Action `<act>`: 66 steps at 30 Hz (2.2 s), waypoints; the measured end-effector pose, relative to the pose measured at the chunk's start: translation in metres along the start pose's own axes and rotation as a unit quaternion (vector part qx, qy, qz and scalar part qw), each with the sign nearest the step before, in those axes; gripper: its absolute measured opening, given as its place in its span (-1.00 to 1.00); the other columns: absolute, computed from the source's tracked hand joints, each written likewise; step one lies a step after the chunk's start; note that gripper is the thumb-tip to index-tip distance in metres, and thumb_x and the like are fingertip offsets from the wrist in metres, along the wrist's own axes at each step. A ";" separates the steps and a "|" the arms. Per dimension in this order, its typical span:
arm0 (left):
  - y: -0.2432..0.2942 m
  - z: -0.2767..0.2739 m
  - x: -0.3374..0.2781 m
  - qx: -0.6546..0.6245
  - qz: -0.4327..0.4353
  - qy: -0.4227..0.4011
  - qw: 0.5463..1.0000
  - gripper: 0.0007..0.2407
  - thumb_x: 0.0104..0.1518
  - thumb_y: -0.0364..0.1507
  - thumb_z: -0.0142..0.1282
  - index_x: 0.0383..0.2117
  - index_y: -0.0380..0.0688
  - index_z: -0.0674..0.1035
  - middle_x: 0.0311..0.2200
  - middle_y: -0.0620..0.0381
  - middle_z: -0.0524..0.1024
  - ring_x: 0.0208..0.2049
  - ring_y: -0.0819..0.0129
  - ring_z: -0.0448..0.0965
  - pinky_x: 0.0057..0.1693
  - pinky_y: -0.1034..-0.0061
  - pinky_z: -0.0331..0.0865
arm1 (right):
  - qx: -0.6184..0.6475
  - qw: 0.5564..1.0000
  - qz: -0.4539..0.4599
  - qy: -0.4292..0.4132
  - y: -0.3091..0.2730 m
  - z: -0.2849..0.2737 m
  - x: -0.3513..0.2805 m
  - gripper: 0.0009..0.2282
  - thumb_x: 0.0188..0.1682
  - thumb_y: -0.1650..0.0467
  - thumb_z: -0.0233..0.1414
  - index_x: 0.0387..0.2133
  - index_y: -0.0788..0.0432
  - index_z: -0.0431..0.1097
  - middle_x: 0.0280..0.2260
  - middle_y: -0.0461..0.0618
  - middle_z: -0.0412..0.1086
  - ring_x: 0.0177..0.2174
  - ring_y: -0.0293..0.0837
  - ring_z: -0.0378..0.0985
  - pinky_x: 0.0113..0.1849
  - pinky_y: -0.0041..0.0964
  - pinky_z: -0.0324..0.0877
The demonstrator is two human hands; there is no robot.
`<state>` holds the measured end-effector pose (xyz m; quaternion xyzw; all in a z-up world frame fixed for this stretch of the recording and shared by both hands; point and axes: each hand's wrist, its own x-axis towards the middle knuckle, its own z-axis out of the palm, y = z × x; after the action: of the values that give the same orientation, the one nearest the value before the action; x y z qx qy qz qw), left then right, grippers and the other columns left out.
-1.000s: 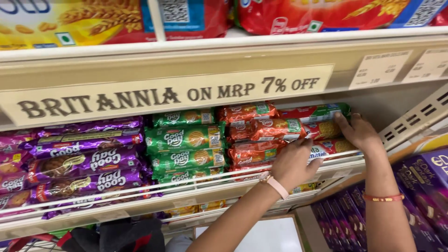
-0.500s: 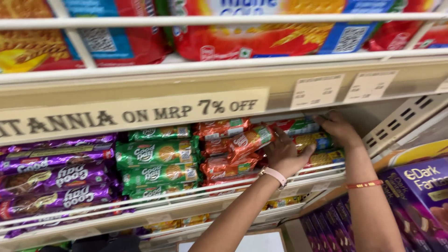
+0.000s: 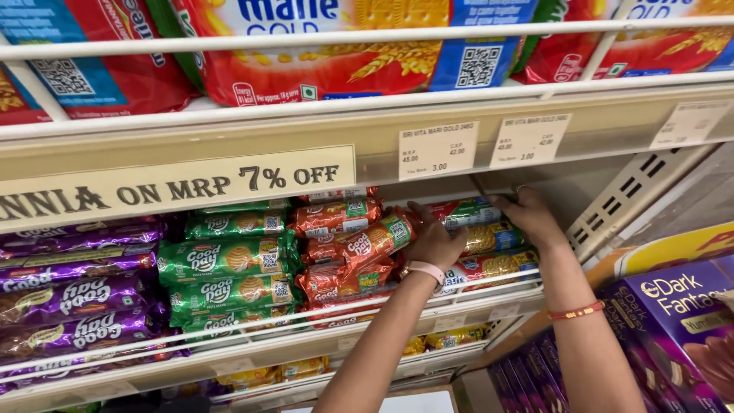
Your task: Picking up various biscuit packets from shelves and placing them into a shopping cart.
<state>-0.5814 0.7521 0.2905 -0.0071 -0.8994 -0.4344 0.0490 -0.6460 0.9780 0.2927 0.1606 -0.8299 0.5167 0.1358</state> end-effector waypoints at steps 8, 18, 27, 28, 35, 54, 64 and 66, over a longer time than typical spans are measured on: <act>0.031 -0.023 -0.002 -0.061 -0.084 -0.030 0.994 -0.01 0.02 -0.09 0.22 0.38 -0.37 -0.25 0.39 -0.59 -0.49 0.41 -0.49 -0.21 0.37 -0.12 0.02 | 0.157 0.971 0.174 0.037 0.023 -0.010 0.000 -0.58 -0.11 0.48 0.23 0.01 0.43 0.36 -0.16 0.12 0.49 -0.17 -0.10 0.54 -0.19 -0.29 0.47; 0.015 0.012 0.029 -0.230 -0.068 0.105 0.965 -0.01 0.06 -0.23 0.25 0.34 -0.58 -0.31 0.32 -0.74 -0.31 0.41 -0.50 -0.30 0.47 0.05 -0.29 | 0.175 0.955 0.235 0.037 -0.026 -0.007 0.001 -0.48 -0.34 0.61 0.29 -0.02 0.51 0.40 -0.19 0.25 0.53 -0.24 0.06 0.60 -0.19 -0.12 0.55; 0.011 0.021 0.034 -0.324 -0.033 0.143 0.935 -0.05 0.07 -0.32 0.24 0.32 -0.61 -0.30 0.35 -0.58 -0.08 0.42 -0.24 -0.09 0.46 0.30 -0.21 | 0.235 0.961 0.139 0.040 -0.033 -0.006 -0.006 -0.36 -0.36 0.61 0.31 0.07 0.33 0.24 -0.10 0.17 0.42 -0.08 -0.02 0.55 -0.09 -0.24 0.56; 0.016 0.017 0.027 -0.322 -0.034 0.142 0.935 -0.05 0.07 -0.32 0.24 0.32 -0.61 -0.30 0.35 -0.58 -0.08 0.42 -0.24 -0.09 0.46 0.30 -0.21 | 0.237 0.961 0.141 0.039 -0.042 -0.006 -0.012 -0.36 -0.36 0.61 0.31 0.07 0.33 0.24 -0.10 0.17 0.42 -0.08 -0.02 0.55 -0.09 -0.24 0.56; 0.026 0.003 0.002 -0.414 -0.035 0.126 0.901 -0.06 0.10 -0.31 0.26 0.38 -0.48 -0.27 0.33 -0.47 0.07 0.37 -0.05 0.13 0.42 0.40 -0.03 | 0.321 0.917 -0.074 0.225 -0.075 0.004 -0.062 -0.45 -0.21 0.66 0.31 0.01 0.16 0.21 0.04 0.14 0.33 0.03 -0.03 0.49 0.03 -0.15 0.58; 0.022 -0.124 -0.049 -0.615 0.100 -0.036 0.781 -0.16 -0.08 -0.54 0.41 0.36 -0.01 0.09 0.09 0.01 0.35 0.03 0.25 0.53 0.11 0.34 0.52 | 0.400 0.787 -0.256 0.394 -0.177 0.057 -0.148 -0.52 -0.05 0.60 0.31 0.02 0.23 0.17 -0.10 0.15 0.38 -0.18 -0.03 0.53 -0.02 -0.13 0.58; -0.042 -0.255 -0.162 -0.606 0.158 0.136 0.767 -0.49 0.00 -0.56 0.37 0.09 -0.26 0.38 -0.07 0.01 0.57 -0.05 0.36 0.60 0.09 0.44 0.54 | 0.584 0.760 -0.212 0.193 -0.220 0.170 -0.163 -0.55 0.11 0.58 0.31 0.12 0.11 0.18 0.05 0.05 0.32 0.05 -0.04 0.46 0.18 0.06 0.53; -0.075 -0.295 -0.197 -0.597 0.133 0.206 0.764 -0.51 -0.03 -0.57 0.37 0.06 -0.23 0.41 -0.09 0.07 0.58 -0.09 0.43 0.61 0.07 0.47 0.55 | 0.618 0.752 -0.164 0.159 -0.248 0.213 -0.170 -0.57 0.03 0.58 0.29 0.05 0.11 0.21 0.11 0.09 0.29 0.01 -0.08 0.45 0.18 -0.07 0.52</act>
<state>-0.3653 0.4807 0.3958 -0.0647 -0.4169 -0.8634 0.2767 -0.4026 0.7050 0.3367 0.2586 -0.2571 0.9049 0.2195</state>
